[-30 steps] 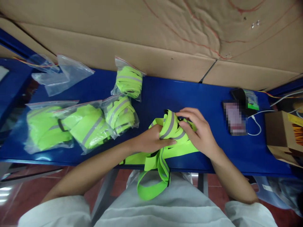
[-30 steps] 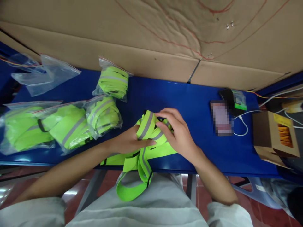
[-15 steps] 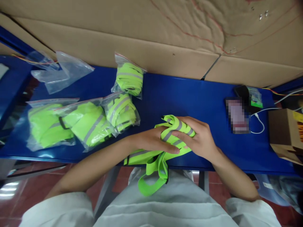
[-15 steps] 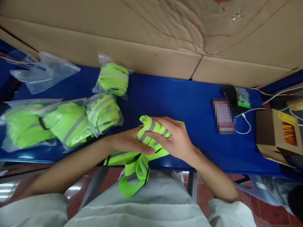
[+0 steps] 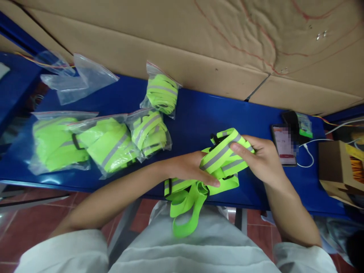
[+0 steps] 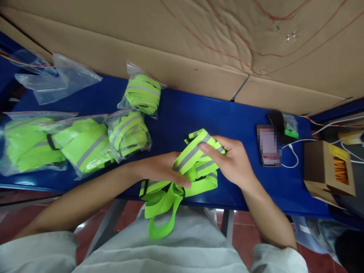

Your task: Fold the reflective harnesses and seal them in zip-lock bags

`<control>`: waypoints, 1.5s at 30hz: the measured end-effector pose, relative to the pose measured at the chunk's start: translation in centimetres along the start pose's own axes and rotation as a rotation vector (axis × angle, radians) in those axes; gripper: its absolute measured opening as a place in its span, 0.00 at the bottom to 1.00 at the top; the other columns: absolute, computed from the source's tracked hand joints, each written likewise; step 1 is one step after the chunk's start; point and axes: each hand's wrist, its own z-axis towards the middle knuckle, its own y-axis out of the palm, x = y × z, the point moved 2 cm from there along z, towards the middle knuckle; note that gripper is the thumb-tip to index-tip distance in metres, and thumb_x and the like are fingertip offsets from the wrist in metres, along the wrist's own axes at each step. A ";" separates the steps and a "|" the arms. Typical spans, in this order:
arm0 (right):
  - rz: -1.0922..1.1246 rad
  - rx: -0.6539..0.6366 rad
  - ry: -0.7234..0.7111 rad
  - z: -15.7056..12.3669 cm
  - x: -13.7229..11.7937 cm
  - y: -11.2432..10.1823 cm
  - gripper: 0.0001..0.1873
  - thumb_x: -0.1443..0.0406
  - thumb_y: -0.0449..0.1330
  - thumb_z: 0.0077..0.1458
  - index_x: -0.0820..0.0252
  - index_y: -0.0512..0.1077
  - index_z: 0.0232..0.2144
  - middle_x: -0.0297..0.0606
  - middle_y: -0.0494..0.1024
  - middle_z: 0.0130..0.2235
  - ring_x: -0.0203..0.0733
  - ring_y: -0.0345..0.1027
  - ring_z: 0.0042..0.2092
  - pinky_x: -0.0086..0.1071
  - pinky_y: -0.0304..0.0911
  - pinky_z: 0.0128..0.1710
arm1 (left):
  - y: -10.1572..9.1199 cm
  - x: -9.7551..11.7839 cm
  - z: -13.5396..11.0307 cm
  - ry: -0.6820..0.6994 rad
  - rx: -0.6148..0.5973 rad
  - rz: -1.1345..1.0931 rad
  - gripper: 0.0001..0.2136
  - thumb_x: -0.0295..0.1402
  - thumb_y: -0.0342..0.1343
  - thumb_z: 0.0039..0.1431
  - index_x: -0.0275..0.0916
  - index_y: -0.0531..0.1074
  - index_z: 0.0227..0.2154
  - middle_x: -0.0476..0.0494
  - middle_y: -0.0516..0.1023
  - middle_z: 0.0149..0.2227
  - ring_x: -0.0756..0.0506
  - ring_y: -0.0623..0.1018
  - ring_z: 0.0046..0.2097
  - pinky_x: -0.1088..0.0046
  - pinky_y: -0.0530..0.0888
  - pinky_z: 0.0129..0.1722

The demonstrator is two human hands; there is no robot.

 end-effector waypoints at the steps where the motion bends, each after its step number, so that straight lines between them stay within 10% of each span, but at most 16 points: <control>1: 0.010 -0.008 0.020 0.0 0.2 -0.2 0.18 0.50 0.67 0.61 0.58 0.82 0.35 0.33 0.81 0.30 0.37 0.72 0.30 0.27 0.66 0.29 | -0.2 0.0 0.0 -0.007 -0.021 0.001 0.15 0.39 0.71 0.55 0.38 0.80 0.42 0.48 0.83 0.38 0.47 0.80 0.39 0.74 0.77 0.40; 15: 0.113 -0.121 0.075 -0.2 1.2 -0.1 0.20 0.48 0.67 0.59 0.60 0.81 0.32 0.33 0.79 0.27 0.34 0.69 0.28 0.26 0.62 0.26 | -0.8 -1.2 0.0 -0.087 -0.094 0.158 0.27 0.58 0.55 0.66 0.37 0.80 0.49 0.43 0.83 0.46 0.45 0.81 0.47 0.74 0.76 0.47; 28: 0.490 -0.175 0.327 0.2 3.1 1.3 0.24 0.44 0.69 0.54 0.60 0.81 0.33 0.37 0.82 0.29 0.39 0.75 0.29 0.30 0.69 0.27 | 0.8 -1.7 0.4 -0.122 0.041 -0.047 0.22 0.44 0.69 0.58 0.37 0.78 0.51 0.40 0.83 0.50 0.41 0.82 0.49 0.67 0.77 0.50; 36: 0.212 0.042 0.097 -0.2 2.0 1.1 0.17 0.50 0.69 0.59 0.58 0.83 0.34 0.33 0.81 0.29 0.36 0.73 0.29 0.26 0.66 0.26 | 1.1 -1.0 0.4 0.004 0.202 0.067 0.19 0.40 0.68 0.57 0.37 0.78 0.49 0.43 0.84 0.45 0.43 0.81 0.46 0.70 0.77 0.45; 45: 0.543 -0.106 0.306 -0.1 3.3 1.1 0.19 0.48 0.70 0.57 0.57 0.83 0.37 0.36 0.84 0.31 0.39 0.77 0.29 0.30 0.72 0.29 | 0.6 0.3 -0.3 0.081 0.018 0.197 0.11 0.38 0.64 0.62 0.34 0.78 0.39 0.50 0.80 0.34 0.50 0.75 0.34 0.77 0.73 0.36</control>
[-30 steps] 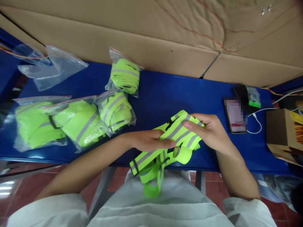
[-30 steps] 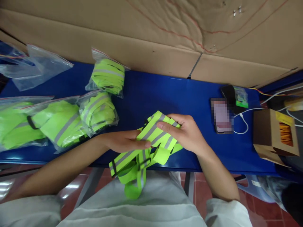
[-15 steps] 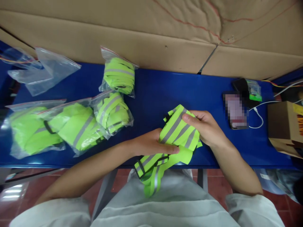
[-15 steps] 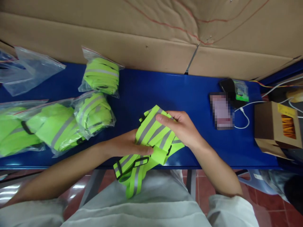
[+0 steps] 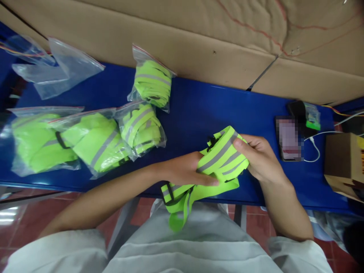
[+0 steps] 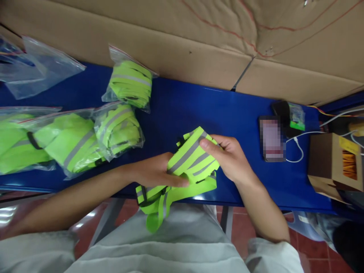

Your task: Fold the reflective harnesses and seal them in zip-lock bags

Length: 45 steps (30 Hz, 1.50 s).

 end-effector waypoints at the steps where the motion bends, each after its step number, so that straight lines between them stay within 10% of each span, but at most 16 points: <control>1: 0.058 -0.050 0.062 0.2 0.2 0.3 0.21 0.47 0.70 0.56 0.58 0.83 0.37 0.37 0.83 0.31 0.39 0.77 0.29 0.30 0.73 0.29 | 0.2 -0.1 0.0 0.012 -0.028 -0.020 0.12 0.39 0.65 0.61 0.34 0.79 0.41 0.48 0.81 0.36 0.49 0.77 0.36 0.77 0.74 0.38; 5: 0.076 -0.147 0.134 0.9 1.1 1.4 0.22 0.45 0.67 0.59 0.56 0.81 0.43 0.38 0.84 0.36 0.38 0.78 0.33 0.30 0.75 0.34 | 0.3 -0.2 -0.3 0.120 0.012 0.095 0.11 0.38 0.63 0.64 0.33 0.79 0.41 0.43 0.83 0.41 0.46 0.79 0.42 0.74 0.75 0.44; 9: -0.315 0.048 -0.213 0.9 1.0 1.1 0.21 0.50 0.67 0.62 0.52 0.77 0.52 0.38 0.82 0.51 0.39 0.77 0.43 0.33 0.74 0.43 | 0.1 0.0 -0.5 0.188 0.094 0.235 0.11 0.38 0.60 0.67 0.34 0.76 0.40 0.45 0.81 0.38 0.48 0.78 0.39 0.73 0.74 0.44; 13: -0.432 -0.206 -0.315 0.1 0.6 1.5 0.24 0.47 0.54 0.70 0.52 0.74 0.57 0.40 0.79 0.56 0.44 0.74 0.57 0.39 0.71 0.57 | 0.1 0.0 -0.4 0.265 0.131 0.315 0.10 0.38 0.58 0.69 0.35 0.75 0.40 0.45 0.80 0.38 0.48 0.77 0.40 0.72 0.73 0.44; 17: -0.620 -0.243 -0.413 -0.6 0.5 2.4 0.41 0.48 0.72 0.55 0.53 0.66 0.65 0.45 0.71 0.65 0.52 0.67 0.66 0.45 0.64 0.66 | 0.1 -0.3 -0.2 0.306 0.103 0.383 0.07 0.33 0.56 0.70 0.35 0.73 0.37 0.45 0.79 0.38 0.48 0.76 0.39 0.73 0.71 0.42; 33: -0.633 -0.323 -0.275 -1.8 0.5 3.5 0.48 0.51 0.72 0.55 0.50 0.57 0.72 0.43 0.71 0.67 0.53 0.69 0.65 0.45 0.70 0.63 | 1.7 0.1 -0.3 0.078 0.155 0.174 0.06 0.28 0.58 0.62 0.35 0.71 0.29 0.49 0.77 0.32 0.49 0.74 0.35 0.73 0.72 0.39; 37: -0.538 -0.148 -0.303 -1.9 0.0 3.1 0.33 0.55 0.70 0.59 0.49 0.67 0.64 0.39 0.76 0.62 0.48 0.74 0.60 0.38 0.73 0.57 | 1.6 -0.3 0.3 0.105 0.072 -0.090 0.12 0.35 0.65 0.60 0.34 0.77 0.44 0.41 0.81 0.45 0.43 0.79 0.48 0.68 0.76 0.49; 45: -0.400 -0.165 -0.226 -1.0 -1.2 2.0 0.24 0.56 0.70 0.60 0.53 0.74 0.56 0.36 0.83 0.51 0.44 0.79 0.50 0.35 0.75 0.48 | 1.2 -0.9 0.4 -0.030 -0.066 -0.253 0.14 0.39 0.68 0.60 0.35 0.78 0.42 0.43 0.81 0.39 0.47 0.79 0.40 0.74 0.77 0.38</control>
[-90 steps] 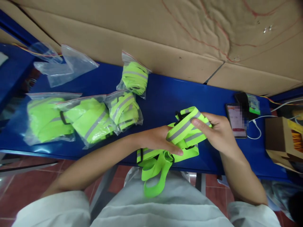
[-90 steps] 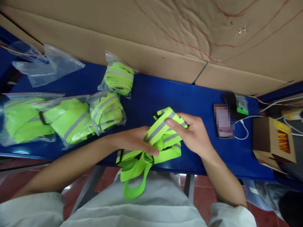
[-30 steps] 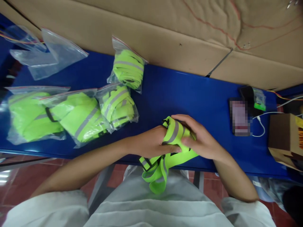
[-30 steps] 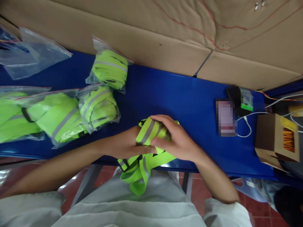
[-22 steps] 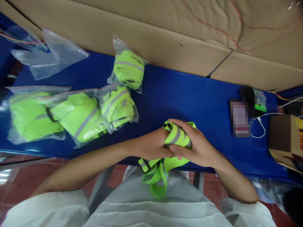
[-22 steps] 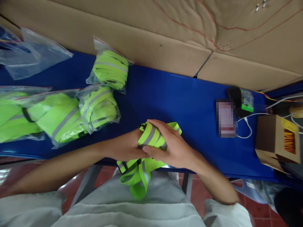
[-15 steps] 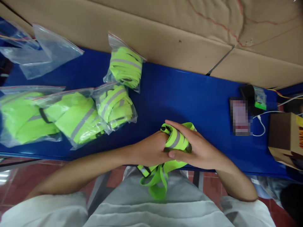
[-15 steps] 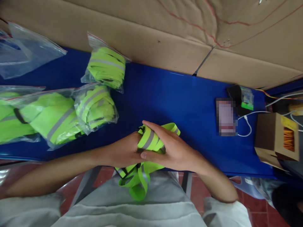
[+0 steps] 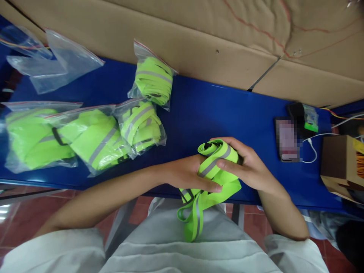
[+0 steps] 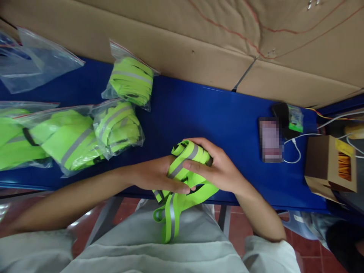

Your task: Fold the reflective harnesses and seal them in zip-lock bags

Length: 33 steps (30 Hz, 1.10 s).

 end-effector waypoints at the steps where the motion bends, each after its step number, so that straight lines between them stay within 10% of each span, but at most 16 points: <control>1: -0.014 0.014 -0.001 0.1 0.2 0.0 0.24 0.55 0.70 0.59 0.53 0.74 0.55 0.36 0.83 0.50 0.44 0.79 0.49 0.35 0.75 0.48 | -0.2 0.1 0.0 -0.012 0.003 0.010 0.13 0.40 0.68 0.60 0.35 0.78 0.41 0.44 0.80 0.37 0.48 0.79 0.38 0.75 0.76 0.37; 11: -0.157 0.088 -0.002 0.2 1.0 -1.1 0.26 0.52 0.72 0.56 0.53 0.75 0.54 0.35 0.83 0.47 0.42 0.77 0.43 0.32 0.72 0.40 | -1.9 0.7 -0.9 -0.191 0.107 0.206 0.25 0.56 0.60 0.63 0.34 0.74 0.29 0.51 0.68 0.24 0.53 0.66 0.25 0.80 0.62 0.23; 33: 0.233 0.054 0.109 1.1 2.0 0.1 0.22 0.51 0.69 0.58 0.54 0.78 0.50 0.36 0.84 0.47 0.43 0.79 0.45 0.34 0.74 0.44 | -1.3 -0.4 -0.5 -0.195 0.152 -0.010 0.20 0.39 0.72 0.53 0.37 0.79 0.47 0.44 0.84 0.44 0.45 0.81 0.45 0.70 0.76 0.46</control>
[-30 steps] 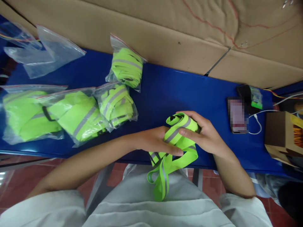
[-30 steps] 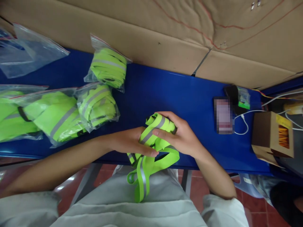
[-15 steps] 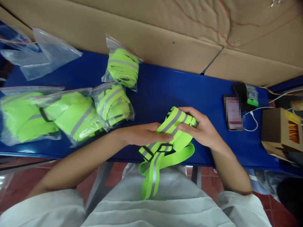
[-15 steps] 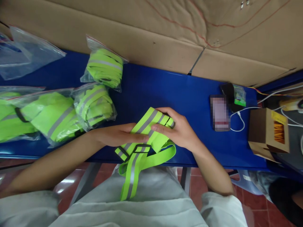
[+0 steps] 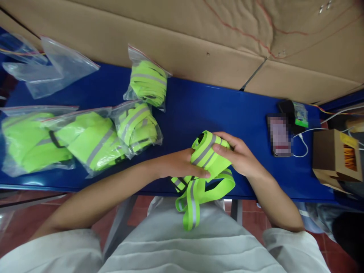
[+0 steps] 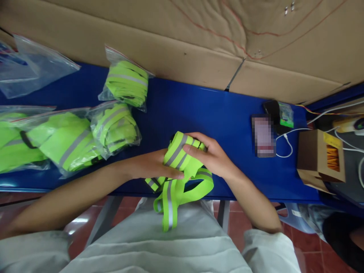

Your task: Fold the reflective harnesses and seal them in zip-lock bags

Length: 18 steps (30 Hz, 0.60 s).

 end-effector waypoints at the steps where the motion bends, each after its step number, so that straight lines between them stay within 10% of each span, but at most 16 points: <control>1: 0.074 -0.012 0.048 0.0 0.1 0.0 0.22 0.50 0.70 0.57 0.55 0.79 0.49 0.37 0.84 0.46 0.42 0.79 0.43 0.33 0.75 0.42 | 0.1 0.0 -0.1 -0.011 -0.037 0.002 0.21 0.39 0.73 0.51 0.37 0.78 0.47 0.44 0.83 0.44 0.45 0.81 0.44 0.71 0.76 0.45; 9: 0.121 0.020 0.095 -0.3 0.0 -0.1 0.25 0.49 0.70 0.56 0.54 0.77 0.51 0.38 0.84 0.45 0.44 0.79 0.42 0.34 0.75 0.39 | 0.5 0.4 0.0 0.038 -0.107 -0.089 0.19 0.35 0.74 0.48 0.37 0.78 0.42 0.46 0.82 0.40 0.47 0.79 0.40 0.74 0.77 0.39; 18: 0.093 0.015 0.015 0.1 1.1 -0.3 0.28 0.44 0.65 0.58 0.51 0.73 0.54 0.40 0.83 0.48 0.48 0.80 0.46 0.38 0.77 0.42 | -0.1 0.7 0.1 0.181 0.188 0.317 0.18 0.45 0.63 0.59 0.35 0.78 0.43 0.43 0.82 0.41 0.43 0.79 0.42 0.70 0.75 0.41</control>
